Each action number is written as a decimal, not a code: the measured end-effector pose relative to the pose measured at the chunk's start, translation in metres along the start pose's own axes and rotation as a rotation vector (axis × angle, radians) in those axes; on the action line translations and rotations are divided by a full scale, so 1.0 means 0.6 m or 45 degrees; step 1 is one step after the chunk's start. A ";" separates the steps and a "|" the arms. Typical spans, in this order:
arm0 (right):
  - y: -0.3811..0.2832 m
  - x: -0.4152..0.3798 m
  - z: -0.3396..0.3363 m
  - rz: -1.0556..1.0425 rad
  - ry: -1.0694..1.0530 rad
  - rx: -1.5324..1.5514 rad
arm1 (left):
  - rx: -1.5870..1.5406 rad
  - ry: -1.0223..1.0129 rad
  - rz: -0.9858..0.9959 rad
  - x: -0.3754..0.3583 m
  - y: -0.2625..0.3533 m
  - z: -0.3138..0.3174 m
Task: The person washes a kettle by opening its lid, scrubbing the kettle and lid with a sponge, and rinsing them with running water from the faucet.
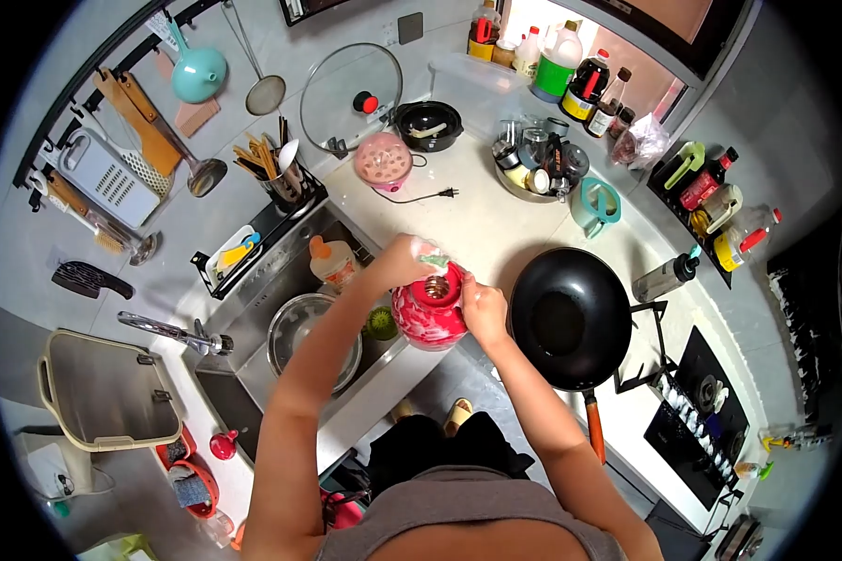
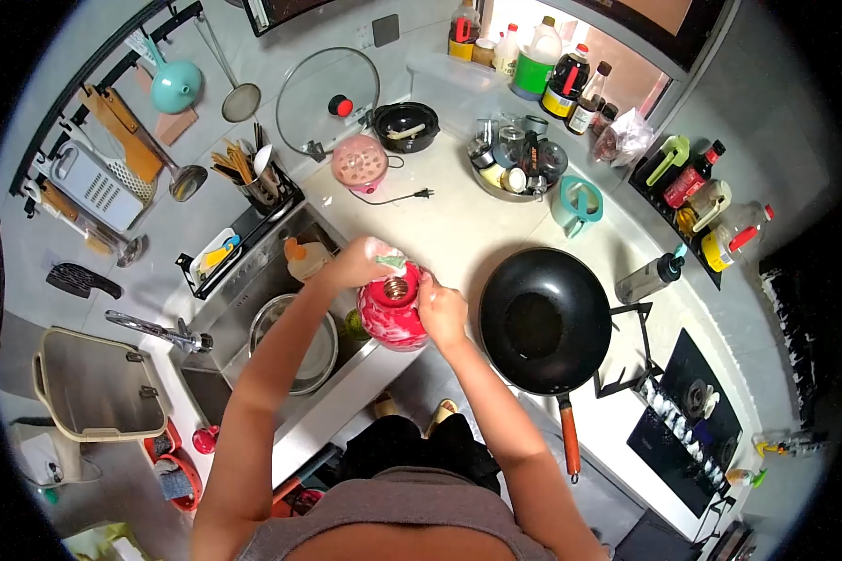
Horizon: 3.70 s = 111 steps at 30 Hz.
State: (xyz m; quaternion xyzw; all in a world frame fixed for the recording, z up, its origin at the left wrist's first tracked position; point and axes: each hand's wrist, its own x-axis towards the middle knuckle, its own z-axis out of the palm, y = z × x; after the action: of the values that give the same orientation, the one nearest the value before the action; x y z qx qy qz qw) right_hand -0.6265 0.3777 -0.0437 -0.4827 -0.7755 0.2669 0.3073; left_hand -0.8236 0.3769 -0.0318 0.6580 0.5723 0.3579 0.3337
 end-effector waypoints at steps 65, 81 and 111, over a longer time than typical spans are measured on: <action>-0.011 0.007 0.011 0.081 -0.138 0.357 | -0.346 1.572 -0.077 -0.167 0.032 0.043; 0.001 -0.001 0.018 0.269 -0.157 0.501 | 0.110 1.187 -0.171 -0.133 -0.022 0.147; -0.027 -0.019 -0.049 0.866 -0.051 1.519 | -1.379 0.831 -0.658 -0.171 -0.177 0.082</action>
State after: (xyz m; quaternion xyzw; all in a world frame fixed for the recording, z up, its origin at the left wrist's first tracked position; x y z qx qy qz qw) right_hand -0.6107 0.3641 -0.0150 -0.4425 -0.3069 0.7388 0.4052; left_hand -0.8455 0.2864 -0.1565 0.0988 0.5226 0.6827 0.5011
